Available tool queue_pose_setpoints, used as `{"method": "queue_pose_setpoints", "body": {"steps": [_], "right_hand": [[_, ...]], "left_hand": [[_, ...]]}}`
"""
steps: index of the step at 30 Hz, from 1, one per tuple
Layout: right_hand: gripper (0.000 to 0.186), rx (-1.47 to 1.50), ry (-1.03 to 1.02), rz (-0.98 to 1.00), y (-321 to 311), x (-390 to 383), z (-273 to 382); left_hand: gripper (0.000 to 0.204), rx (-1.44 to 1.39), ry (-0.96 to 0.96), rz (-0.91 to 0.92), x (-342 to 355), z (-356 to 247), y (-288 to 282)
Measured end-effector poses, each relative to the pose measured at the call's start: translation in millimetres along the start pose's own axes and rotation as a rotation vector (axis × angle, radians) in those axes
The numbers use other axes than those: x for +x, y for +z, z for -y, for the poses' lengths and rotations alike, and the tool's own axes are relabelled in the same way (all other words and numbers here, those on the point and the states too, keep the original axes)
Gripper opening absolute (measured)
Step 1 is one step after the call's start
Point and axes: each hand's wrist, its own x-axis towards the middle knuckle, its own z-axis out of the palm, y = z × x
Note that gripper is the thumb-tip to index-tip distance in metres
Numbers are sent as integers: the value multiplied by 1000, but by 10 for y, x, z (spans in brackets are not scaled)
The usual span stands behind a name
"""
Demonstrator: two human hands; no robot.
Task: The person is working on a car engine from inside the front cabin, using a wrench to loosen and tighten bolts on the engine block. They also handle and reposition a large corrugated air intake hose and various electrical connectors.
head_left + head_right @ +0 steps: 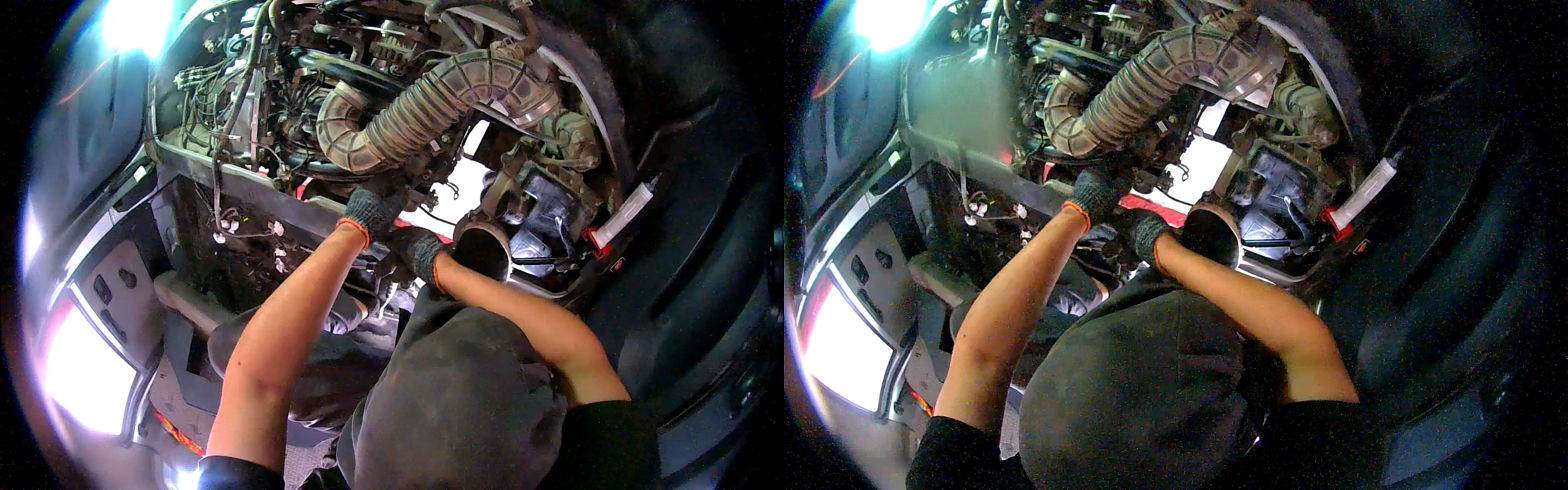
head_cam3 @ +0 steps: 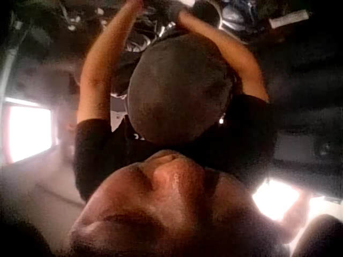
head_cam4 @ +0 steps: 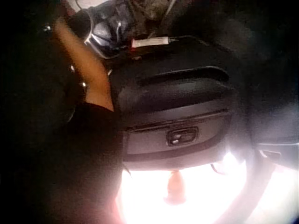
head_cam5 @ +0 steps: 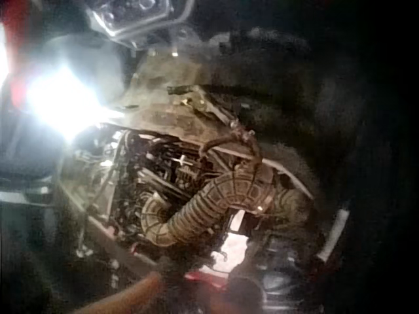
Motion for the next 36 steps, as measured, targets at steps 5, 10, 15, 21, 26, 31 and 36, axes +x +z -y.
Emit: {"method": "queue_pose_setpoints", "body": {"steps": [5,10,15,21,26,31,36], "right_hand": [[73,-413,58,170,-14,-16,225],[64,-60,343,176,-83,-60,488],[35,-61,417,96,-22,68,168],[28,-10,322,105,-55,115,-201],[29,51,261,162,-45,115,-459],[40,-131,393,413,-29,343,-651],[32,-60,238,235,-124,171,-201]], "left_hand": [[29,352,161,43,139,-73,-99],[33,603,458,266,260,-108,-131],[40,521,147,168,57,365,369],[41,371,169,2,49,474,601],[57,523,318,30,139,333,423],[61,593,336,341,273,159,132],[53,747,292,93,119,221,313]]}}
